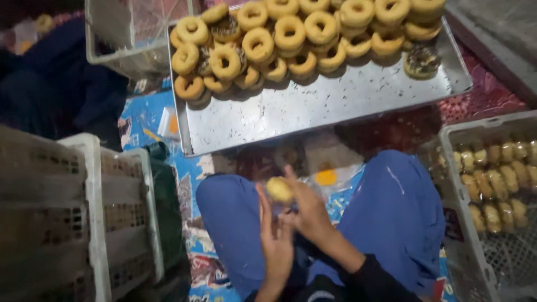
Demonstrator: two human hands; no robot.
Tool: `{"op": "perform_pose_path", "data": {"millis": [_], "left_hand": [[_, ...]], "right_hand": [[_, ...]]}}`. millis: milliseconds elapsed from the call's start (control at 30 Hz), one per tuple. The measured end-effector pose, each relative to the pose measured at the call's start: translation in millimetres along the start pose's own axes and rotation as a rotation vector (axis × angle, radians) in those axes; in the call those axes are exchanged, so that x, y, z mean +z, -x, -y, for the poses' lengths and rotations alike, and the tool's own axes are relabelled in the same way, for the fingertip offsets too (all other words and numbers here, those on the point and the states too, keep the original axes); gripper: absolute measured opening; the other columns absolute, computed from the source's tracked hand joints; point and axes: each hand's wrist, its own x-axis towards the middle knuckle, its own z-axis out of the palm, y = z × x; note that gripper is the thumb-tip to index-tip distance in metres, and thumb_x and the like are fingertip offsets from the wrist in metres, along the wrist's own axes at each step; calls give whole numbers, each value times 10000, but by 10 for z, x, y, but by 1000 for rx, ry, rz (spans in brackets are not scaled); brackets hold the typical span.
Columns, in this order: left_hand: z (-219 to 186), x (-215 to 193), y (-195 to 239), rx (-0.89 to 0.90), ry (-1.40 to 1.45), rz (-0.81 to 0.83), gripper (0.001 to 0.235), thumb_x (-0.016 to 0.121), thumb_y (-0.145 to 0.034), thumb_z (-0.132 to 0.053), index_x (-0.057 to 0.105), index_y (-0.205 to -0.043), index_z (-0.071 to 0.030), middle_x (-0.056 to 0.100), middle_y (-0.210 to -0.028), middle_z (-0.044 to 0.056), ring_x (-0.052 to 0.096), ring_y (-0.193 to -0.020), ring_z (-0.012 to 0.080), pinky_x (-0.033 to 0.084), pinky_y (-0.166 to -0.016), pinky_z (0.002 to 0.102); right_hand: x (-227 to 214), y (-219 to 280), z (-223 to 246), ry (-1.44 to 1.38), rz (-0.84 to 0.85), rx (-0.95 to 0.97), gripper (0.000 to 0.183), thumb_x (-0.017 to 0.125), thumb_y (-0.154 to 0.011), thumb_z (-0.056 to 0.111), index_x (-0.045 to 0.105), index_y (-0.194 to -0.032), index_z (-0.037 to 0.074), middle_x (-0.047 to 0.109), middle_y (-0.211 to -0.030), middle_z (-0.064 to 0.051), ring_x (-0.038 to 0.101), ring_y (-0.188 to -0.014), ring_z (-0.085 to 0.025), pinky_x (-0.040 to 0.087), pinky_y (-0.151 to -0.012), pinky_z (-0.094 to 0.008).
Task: The person sits on the floor and repeatedly picks doughnuts from a metal tray, places them into small plastic bags, and sets the filled bags into a nearby crate. The doughnuts include plain and chocolate-sprinkled varieties.
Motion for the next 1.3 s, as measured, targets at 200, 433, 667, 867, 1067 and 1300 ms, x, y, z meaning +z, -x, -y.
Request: {"op": "perform_pose_path", "data": {"millis": [200, 433, 667, 867, 1067, 1300], "left_hand": [[165, -267, -356, -309, 91, 114, 345, 497, -1080, -241, 596, -1298, 8, 731, -1079, 114, 663, -1025, 138, 516, -919, 264], [287, -266, -404, -225, -35, -76, 214, 585, -1040, -172, 683, -985, 10, 734, -784, 48, 664, -718, 92, 542, -666, 254], [217, -307, -642, -157, -318, -135, 149, 664, -977, -140, 716, -959, -2, 724, -708, 63, 680, -639, 104, 550, -593, 276], [532, -524, -619, 215, -427, -240, 147, 689, -1008, -137, 709, -968, 3, 684, -906, 123, 660, -838, 208, 532, -782, 351], [936, -941, -222, -141, -598, -260, 171, 714, -937, -133, 664, -875, 18, 692, -798, 90, 642, -681, 167, 513, -639, 310], [1921, -565, -930, -113, -261, -161, 162, 795, -893, -75, 670, -855, 21, 642, -715, 86, 530, -685, 90, 461, -617, 278]], "right_hand": [[53, 90, 26, -691, 151, 174, 1079, 869, -782, 208, 185, -1608, 92, 576, -1397, -158, 682, -1101, -214, 582, -890, -338], [-262, -26, -420, 603, 661, 508, 675, 492, -1062, 605, 840, -1026, 28, 790, -939, -198, 735, -855, -322, 567, -806, -434], [-107, -225, -456, -369, 121, 85, 308, 624, -985, 238, 741, -1120, -13, 763, -1053, -163, 722, -955, -247, 563, -815, -368], [1054, -213, -410, -917, -266, 545, 224, 730, -964, 170, 726, -855, -26, 717, -776, -67, 621, -674, -114, 462, -602, -257], [1286, 391, -897, -596, 228, 711, 177, 785, -841, 179, 721, -771, 30, 725, -684, -58, 649, -576, -163, 504, -523, -304], [173, -206, -1764, 534, -7, 506, 362, 665, -800, 108, 712, -1159, 100, 715, -868, -239, 681, -840, -459, 531, -738, -560]]}}
